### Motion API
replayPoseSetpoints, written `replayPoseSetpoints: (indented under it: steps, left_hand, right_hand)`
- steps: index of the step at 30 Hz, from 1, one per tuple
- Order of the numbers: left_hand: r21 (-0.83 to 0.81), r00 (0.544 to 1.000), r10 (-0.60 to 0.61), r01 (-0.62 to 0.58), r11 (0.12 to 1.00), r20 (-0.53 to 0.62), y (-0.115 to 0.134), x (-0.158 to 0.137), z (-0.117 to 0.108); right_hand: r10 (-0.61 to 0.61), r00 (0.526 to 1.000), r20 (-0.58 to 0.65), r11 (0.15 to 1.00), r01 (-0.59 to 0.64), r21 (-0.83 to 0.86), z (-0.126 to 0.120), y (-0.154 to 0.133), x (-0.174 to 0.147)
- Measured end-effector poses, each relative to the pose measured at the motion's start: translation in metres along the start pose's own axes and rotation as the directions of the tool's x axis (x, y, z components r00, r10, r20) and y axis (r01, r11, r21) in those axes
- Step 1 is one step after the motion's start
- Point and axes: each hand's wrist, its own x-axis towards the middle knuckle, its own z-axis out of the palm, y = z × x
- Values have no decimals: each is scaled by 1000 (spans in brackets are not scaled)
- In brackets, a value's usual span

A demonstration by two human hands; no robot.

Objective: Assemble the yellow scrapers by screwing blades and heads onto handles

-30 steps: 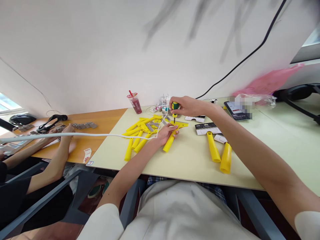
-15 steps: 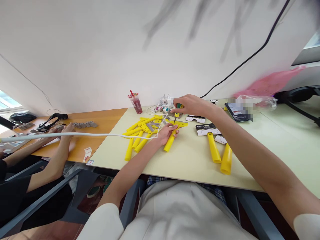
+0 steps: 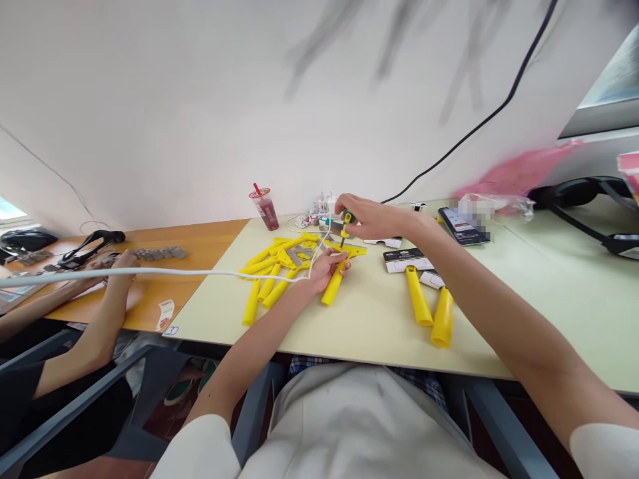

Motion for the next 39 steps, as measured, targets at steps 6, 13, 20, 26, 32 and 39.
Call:
replayPoseSetpoints:
  steps: [6,13,20,26,32,39]
  left_hand:
    - [17,1000,20,-20,1000,7,-3,1,-1]
    - [1,1000,8,-8,1000,6,-4,-1,0]
    - [9,1000,24,-24,1000,-10,-2,2,-2]
    - [-5,1000,29,-29,1000,9,-2,4,-4]
    - [9,1000,17,-17,1000,14,-3,5,-5]
    - [9,1000,2,-2,1000,22,-5,0,1]
  right_hand:
    - [-90,996,-27,991,92,101,10,-3,9]
    - [-72,994,-88,997,69,-33,21,11,13]
    - [-136,986,-99,985,145,89,22,6,12]
    - [-83,991,-110,994,90,64,21,5,14]
    - [-24,995,-102,1000,22,-17,20,10,13]
    - [18,1000,-21,991,-15,131,12,-1,8]
